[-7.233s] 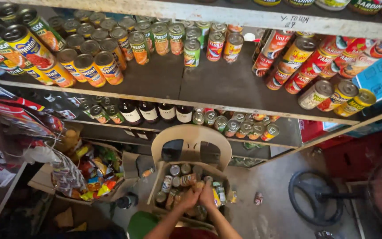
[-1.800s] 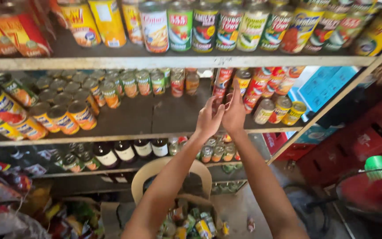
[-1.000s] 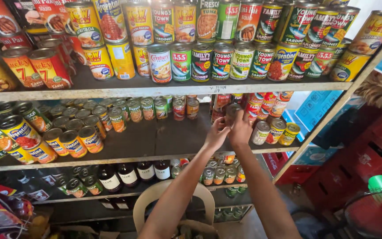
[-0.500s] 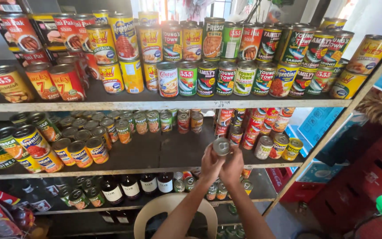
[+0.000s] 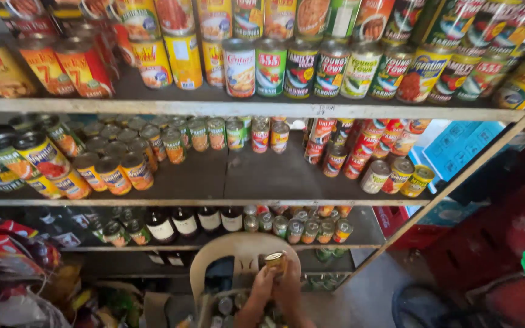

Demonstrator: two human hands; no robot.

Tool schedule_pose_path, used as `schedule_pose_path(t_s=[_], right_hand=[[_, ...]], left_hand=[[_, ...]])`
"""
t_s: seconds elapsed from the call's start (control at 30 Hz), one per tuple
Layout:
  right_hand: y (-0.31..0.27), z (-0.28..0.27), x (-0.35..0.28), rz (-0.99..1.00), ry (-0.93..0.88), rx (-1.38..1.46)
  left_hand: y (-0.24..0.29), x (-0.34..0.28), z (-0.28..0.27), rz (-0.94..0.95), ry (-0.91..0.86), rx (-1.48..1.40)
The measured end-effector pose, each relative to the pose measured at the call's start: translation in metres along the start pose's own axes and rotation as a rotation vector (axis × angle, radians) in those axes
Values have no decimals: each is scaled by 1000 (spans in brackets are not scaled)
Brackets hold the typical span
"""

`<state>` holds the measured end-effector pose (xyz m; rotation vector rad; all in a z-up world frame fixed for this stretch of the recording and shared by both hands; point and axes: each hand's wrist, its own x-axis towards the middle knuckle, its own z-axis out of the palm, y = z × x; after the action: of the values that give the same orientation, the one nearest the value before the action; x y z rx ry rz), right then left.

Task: Packing various canned food items from a grocery shelf into a cardboard box placed on a chair.

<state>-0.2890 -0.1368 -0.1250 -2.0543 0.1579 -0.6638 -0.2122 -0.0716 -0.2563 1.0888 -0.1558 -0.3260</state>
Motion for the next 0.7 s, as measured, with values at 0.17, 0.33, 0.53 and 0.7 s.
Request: schedule_pose_path(t_s=[0.17,0.33,0.53,0.7], right_hand=[[49,36,-51,188,-130,-37],[141,81,-105,136,-216,-28],[199,102,-169,344,-508,-100],[212,107,-181,321,-614,-155]], left_hand=[[-36,-47,-38,-286,159,100],[-56,-81,-62,-387,261,623],[-39,-137,-57,-873,360,624],[-45,-156,-72,-408,18,635]])
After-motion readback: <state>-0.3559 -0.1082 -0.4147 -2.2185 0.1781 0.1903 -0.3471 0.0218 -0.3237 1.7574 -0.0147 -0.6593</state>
